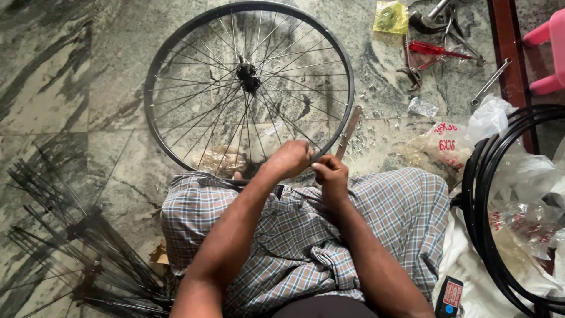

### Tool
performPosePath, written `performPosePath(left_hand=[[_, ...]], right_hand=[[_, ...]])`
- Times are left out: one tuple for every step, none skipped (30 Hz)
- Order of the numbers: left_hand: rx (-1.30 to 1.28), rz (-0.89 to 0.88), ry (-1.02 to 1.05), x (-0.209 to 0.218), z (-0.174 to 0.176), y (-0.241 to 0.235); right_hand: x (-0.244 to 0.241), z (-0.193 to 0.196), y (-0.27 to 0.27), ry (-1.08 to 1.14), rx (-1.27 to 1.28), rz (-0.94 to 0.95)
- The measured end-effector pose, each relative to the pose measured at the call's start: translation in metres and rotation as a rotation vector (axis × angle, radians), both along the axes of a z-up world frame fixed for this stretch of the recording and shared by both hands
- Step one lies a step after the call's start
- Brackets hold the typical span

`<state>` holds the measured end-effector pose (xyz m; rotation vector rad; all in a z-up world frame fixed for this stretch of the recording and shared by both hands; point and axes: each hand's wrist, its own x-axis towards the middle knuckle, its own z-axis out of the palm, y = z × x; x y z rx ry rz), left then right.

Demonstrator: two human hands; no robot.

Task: The person sits on the floor and installs a rim tape onto a bicycle wheel rim, then handles a separate rim and a bundle of spokes. The person uses a small tool to press the tape into place and adjusts the rim by hand.

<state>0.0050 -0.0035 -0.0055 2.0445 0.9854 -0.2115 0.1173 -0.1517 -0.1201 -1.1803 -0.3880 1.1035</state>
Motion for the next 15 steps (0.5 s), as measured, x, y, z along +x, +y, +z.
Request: performPosePath(left_hand=[[0.091,-0.024,0.043,-0.003,0.004,-0.002],[0.145,0.032,0.057,-0.005,0.009,-0.005],[0.199,0.094,0.073,-0.008,0.013,-0.009],[0.254,0.155,0.088,-0.010,0.016,-0.010],[0.271,0.137,0.108,-0.012,0.017,-0.012],[0.289,0.119,0.128,-0.014,0.018,-0.014],[0.311,0.103,0.140,-0.012,0.018,-0.011],[0.341,0.064,0.084,-0.010,0.017,-0.007],[0.370,0.027,0.030,-0.011,0.016,-0.002],[0.398,-0.009,-0.023,-0.012,0.013,0.002],[0.424,-0.016,-0.085,-0.012,0.011,0.006],[0.450,-0.023,-0.147,-0.012,0.008,0.010],[0.478,-0.033,-0.211,-0.010,0.005,0.014],[0.429,0.003,-0.230,-0.007,0.002,0.016],[0.379,0.038,-0.247,-0.005,-0.002,0.017]], right_hand=[[0.011,-0.004,0.000,0.113,-0.080,-0.079],[0.025,-0.006,0.001,0.225,-0.160,-0.158],[0.035,-0.006,0.003,0.338,-0.243,-0.232],[0.041,-0.005,0.005,0.410,-0.250,-0.268],[0.045,-0.003,0.002,0.483,-0.264,-0.314],[0.045,-0.001,-0.002,0.556,-0.277,-0.360],[0.045,0.002,-0.002,0.548,-0.273,-0.342],[0.044,0.005,-0.001,0.540,-0.269,-0.324],[0.039,0.008,0.000,0.533,-0.269,-0.303],[0.036,0.011,0.002,0.485,-0.221,-0.279],[0.034,0.014,0.005,0.439,-0.171,-0.261],[0.033,0.016,0.008,0.393,-0.121,-0.243],[0.034,0.019,0.013,0.395,-0.082,-0.262],[0.035,0.021,0.017,0.395,-0.042,-0.282],[0.034,0.023,0.020,0.398,-0.004,-0.301]])
